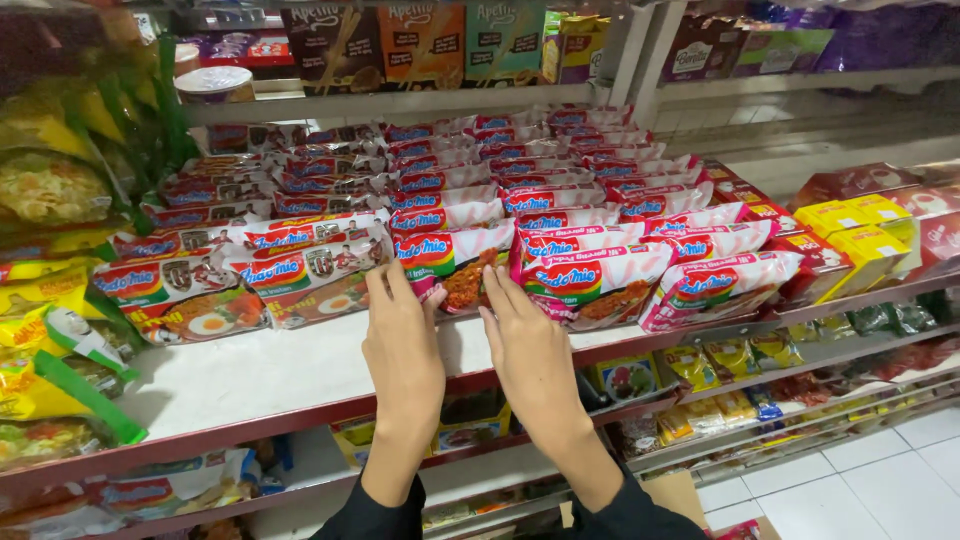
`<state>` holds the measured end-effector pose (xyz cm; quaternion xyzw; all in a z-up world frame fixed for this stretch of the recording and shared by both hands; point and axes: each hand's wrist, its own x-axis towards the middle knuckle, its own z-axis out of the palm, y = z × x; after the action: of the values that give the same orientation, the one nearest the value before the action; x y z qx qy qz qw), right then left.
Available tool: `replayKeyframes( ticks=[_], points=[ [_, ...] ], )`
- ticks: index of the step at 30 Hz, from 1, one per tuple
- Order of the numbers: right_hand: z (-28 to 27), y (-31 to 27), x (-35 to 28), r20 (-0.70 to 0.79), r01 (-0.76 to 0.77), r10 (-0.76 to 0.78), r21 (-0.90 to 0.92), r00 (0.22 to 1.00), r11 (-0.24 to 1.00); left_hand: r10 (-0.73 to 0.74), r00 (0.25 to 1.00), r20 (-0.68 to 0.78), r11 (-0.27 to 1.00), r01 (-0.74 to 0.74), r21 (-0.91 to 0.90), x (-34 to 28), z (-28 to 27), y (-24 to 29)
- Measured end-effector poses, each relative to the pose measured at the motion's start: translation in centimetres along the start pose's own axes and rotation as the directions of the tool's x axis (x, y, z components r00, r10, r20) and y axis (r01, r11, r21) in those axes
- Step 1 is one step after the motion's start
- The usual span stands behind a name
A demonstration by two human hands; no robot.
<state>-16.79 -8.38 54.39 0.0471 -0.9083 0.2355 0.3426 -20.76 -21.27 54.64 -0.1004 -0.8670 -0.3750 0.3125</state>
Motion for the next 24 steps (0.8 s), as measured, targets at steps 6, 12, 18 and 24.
replayKeyframes(
  ticks=[6,12,18,24],
  points=[
    [0.0,-0.6,0.4,0.043,-0.043,0.045,-0.047,0.998,0.998,0.026,1.000,-0.012,0.999,-0.025,0.032,0.3,-0.1,0.3],
    [0.4,-0.5,-0.3,-0.014,-0.005,0.005,-0.020,1.000,1.000,0.022,1.000,0.007,0.994,-0.022,0.107,0.3,-1.3,0.9],
    [-2.2,-1.2,-4.1,-0.241,0.138,-0.105,0.125,0.965,0.983,0.156,0.976,-0.153,0.975,-0.128,0.179,-1.3,-3.3,3.0],
    [-7.5,2.2,-2.7,-0.260,0.008,-0.057,-0.187,0.964,0.982,0.317,0.948,-0.033,0.931,-0.304,0.201,-1.0,-2.3,1.8]
  ],
)
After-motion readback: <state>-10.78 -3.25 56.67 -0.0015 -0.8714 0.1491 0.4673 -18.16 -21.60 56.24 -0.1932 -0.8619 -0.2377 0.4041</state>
